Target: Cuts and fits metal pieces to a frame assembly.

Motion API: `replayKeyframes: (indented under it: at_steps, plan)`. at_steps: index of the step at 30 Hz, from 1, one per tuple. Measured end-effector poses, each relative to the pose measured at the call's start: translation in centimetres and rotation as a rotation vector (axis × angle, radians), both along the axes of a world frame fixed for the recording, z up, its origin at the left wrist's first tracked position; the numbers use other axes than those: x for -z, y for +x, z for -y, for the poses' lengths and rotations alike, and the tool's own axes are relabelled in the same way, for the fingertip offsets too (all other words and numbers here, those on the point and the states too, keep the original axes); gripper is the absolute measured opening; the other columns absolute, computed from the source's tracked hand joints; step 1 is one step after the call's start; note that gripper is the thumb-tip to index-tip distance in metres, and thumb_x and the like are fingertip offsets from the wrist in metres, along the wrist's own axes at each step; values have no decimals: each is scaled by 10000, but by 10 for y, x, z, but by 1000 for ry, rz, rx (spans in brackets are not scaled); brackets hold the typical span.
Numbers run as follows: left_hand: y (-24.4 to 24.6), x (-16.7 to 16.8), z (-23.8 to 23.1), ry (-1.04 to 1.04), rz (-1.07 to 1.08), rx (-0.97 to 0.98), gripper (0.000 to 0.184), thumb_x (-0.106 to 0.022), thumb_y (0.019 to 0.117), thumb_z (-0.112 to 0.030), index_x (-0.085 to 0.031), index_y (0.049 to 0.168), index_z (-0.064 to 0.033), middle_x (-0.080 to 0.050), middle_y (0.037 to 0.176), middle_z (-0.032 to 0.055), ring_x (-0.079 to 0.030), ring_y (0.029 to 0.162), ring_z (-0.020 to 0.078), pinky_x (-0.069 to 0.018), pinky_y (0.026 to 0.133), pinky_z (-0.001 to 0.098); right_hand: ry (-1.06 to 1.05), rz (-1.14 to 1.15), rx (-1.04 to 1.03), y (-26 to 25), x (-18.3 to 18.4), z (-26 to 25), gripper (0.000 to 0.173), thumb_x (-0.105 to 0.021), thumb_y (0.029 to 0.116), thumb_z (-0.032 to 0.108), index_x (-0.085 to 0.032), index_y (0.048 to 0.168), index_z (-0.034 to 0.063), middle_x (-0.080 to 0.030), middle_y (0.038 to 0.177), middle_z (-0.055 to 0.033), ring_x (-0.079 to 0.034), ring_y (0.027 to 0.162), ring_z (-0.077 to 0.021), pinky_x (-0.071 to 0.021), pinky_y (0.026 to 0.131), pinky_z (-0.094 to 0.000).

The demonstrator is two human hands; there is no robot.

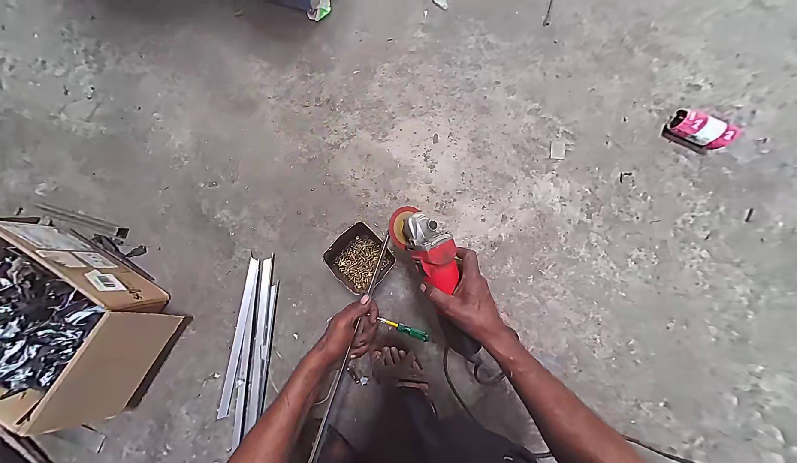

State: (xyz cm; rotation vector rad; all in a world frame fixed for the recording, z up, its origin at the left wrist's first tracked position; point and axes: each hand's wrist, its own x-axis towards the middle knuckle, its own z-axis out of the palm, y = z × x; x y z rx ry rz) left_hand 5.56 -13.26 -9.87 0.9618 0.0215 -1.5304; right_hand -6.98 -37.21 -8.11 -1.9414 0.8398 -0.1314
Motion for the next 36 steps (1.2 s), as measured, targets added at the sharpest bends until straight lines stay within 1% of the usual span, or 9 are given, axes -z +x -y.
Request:
replayKeyframes:
  at_steps: [4, 7, 10, 14, 17, 20, 28, 33, 36]
  plan:
    - [0, 0, 0, 5, -17, -9, 455, -255, 1088, -463, -529, 873, -171, -380, 541, -70, -326, 368, 32, -297, 349, 180, -18, -27, -10, 2, 1, 0, 803, -822, 753, 398, -448, 1389, 82, -725, 1038, -9, -718, 894, -109, -620, 778, -364]
    - [0, -1, 0, 10, -21, -3, 444, -264, 1086, -461, -531, 881, -171, -373, 531, -73, -336, 368, 32, -305, 353, 180, -76, -68, -17, 3, 5, 2, 823, -804, 754, 434, -442, 1404, 83, -721, 1041, -27, -717, 902, -142, -611, 775, -404]
    - [1, -2, -1, -2, -48, -3, 474, -219, 1090, -467, -531, 894, -169, -378, 539, -72, -337, 369, 36, -310, 353, 182, -113, -111, -11, 5, 8, 5, 825, -796, 760, 440, -433, 1407, 78, -719, 1034, -48, -718, 908, -172, -604, 784, -433]
    - [0, -3, -2, -39, -104, -20, 508, -212, 1086, -510, -537, 896, -169, -410, 569, -60, -357, 377, 41, -333, 354, 187, -133, -161, 15, 4, 11, 11, 822, -801, 754, 436, -445, 1408, 86, -720, 1056, -68, -719, 927, -205, -596, 795, -467]
    - [1, -1, -2, -106, -175, -56, 526, -246, 1079, -535, -560, 892, -156, -441, 586, -51, -407, 390, 52, -372, 363, 195, -113, -111, 32, -2, 9, 8, 807, -803, 748, 421, -449, 1385, 74, -716, 1047, -53, -716, 915, -167, -604, 789, -421]
    - [-1, 0, -2, -126, -197, -70, 520, -246, 1080, -534, -554, 890, -160, -429, 573, -58, -406, 384, 50, -370, 360, 194, -90, -84, 15, -5, 0, 2, 801, -806, 746, 422, -454, 1384, 89, -720, 1027, -17, -714, 885, -125, -611, 766, -388]
    - [-4, -4, 0, -76, -135, -57, 528, -212, 1088, -521, -543, 896, -157, -417, 556, -53, -387, 379, 56, -351, 359, 199, -63, -104, -26, 5, -2, -3, 813, -812, 743, 421, -454, 1401, 105, -719, 1050, -20, -713, 916, -147, -606, 788, -415]
    - [-4, -2, -1, -68, -112, -50, 539, -215, 1081, -545, -547, 890, -165, -425, 552, -52, -386, 376, 55, -344, 357, 200, -33, -59, -26, 0, -8, -9, 803, -820, 746, 415, -459, 1387, 94, -722, 1039, -11, -716, 903, -124, -614, 783, -383]
    - [-4, -1, -1, -68, -106, -43, 538, -221, 1080, -549, -545, 895, -161, -418, 549, -52, -385, 377, 57, -346, 358, 202, 24, 52, -43, -5, -17, -14, 798, -826, 750, 383, -452, 1382, 71, -720, 1028, 0, -713, 889, -90, -621, 770, -337]
